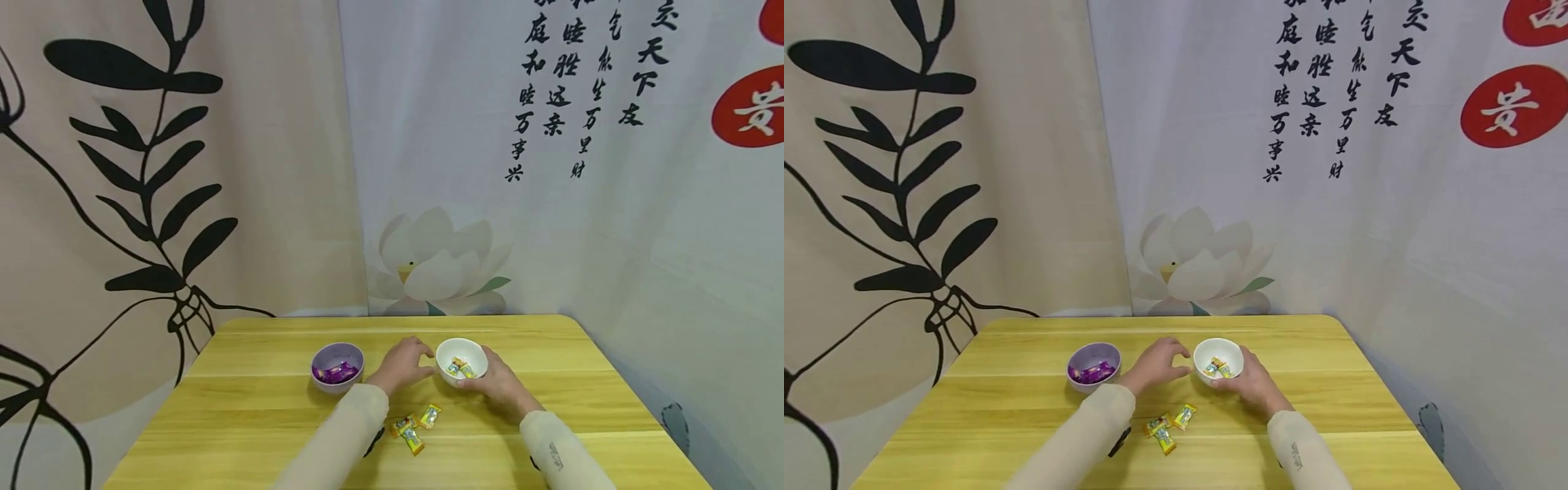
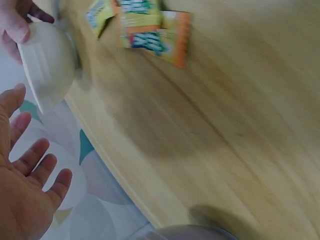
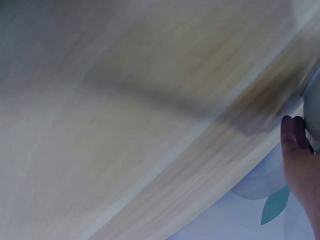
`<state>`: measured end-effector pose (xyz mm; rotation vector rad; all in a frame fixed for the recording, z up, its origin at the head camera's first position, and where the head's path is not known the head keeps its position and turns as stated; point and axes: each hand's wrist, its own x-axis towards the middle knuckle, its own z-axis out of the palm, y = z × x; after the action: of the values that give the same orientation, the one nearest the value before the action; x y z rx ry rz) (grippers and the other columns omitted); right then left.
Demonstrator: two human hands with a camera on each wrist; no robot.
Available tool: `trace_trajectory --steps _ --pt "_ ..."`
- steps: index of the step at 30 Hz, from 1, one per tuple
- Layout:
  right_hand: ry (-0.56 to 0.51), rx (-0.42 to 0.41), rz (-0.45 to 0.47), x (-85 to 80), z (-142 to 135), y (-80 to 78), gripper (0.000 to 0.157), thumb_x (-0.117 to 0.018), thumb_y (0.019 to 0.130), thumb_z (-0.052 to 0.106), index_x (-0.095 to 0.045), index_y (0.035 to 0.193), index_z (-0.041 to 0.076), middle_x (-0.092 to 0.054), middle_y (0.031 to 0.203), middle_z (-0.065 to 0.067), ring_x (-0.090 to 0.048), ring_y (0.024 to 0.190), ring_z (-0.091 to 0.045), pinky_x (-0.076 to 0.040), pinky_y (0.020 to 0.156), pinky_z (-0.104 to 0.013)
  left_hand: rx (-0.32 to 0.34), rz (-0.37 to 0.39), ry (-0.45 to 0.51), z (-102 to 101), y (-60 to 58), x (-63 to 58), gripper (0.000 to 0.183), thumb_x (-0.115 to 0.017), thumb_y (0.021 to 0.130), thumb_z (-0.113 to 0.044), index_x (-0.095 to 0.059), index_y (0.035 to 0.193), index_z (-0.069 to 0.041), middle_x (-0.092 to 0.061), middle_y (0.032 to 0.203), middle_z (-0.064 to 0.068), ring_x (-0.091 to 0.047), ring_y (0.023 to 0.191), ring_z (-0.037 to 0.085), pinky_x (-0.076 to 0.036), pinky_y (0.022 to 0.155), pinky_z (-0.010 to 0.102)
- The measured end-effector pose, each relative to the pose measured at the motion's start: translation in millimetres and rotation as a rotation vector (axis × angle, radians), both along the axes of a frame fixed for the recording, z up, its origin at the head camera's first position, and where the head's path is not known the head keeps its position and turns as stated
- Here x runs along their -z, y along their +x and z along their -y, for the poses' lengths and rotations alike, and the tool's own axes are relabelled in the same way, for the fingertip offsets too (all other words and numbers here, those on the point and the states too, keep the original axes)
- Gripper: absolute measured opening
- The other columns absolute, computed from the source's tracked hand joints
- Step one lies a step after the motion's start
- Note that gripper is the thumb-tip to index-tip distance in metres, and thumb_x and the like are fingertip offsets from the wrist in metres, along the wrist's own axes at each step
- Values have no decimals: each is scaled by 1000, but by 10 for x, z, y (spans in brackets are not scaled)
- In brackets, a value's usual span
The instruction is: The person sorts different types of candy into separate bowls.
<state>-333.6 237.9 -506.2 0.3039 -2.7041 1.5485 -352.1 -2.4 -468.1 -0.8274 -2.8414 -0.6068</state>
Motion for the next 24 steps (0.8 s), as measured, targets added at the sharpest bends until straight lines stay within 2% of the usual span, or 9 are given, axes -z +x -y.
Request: trace_trajectory --steps 6,9,12,16,20,24 --pt "10 30 26 18 14 -1 91 -90 72 30 -41 143 0 -56 128 -15 -54 116 -30 -41 102 -50 24 54 2 245 147 74 30 -75 89 -32 -74 110 -11 -63 114 5 -58 110 25 -49 94 43" --pt "36 43 33 45 0 9 98 -91 71 33 -37 146 -1 -54 131 -17 -52 119 -32 -39 105 -52 38 96 4 353 229 121 31 -74 90 -33 -73 111 -10 -62 116 5 -57 112 26 -49 96 43" --pt "72 52 52 56 -12 25 110 -89 72 37 -25 151 -6 -45 142 -23 -45 128 -38 -33 110 -56 60 123 -12 448 315 153 32 -72 91 -36 -72 112 -12 -62 117 3 -57 115 24 -47 98 42" --pt "108 60 81 43 -23 43 123 -87 74 41 -9 154 -10 -27 153 -31 -32 139 -46 -23 113 -61 123 119 -27 569 414 213 34 -73 89 -38 -73 111 -12 -63 115 1 -57 113 22 -47 99 39" --pt "135 52 75 29 -28 42 125 -87 74 43 -7 154 -10 -22 155 -33 -29 139 -48 -22 113 -62 180 130 -46 670 496 283 35 -76 86 -39 -73 111 -15 -63 113 -2 -57 110 18 -46 99 36" --pt "144 44 63 31 -36 34 126 -88 72 44 -8 154 -10 -23 154 -33 -30 139 -48 -23 113 -62 211 165 -65 723 568 322 36 -79 83 -40 -72 112 -21 -61 120 -2 -54 115 18 -43 103 36"
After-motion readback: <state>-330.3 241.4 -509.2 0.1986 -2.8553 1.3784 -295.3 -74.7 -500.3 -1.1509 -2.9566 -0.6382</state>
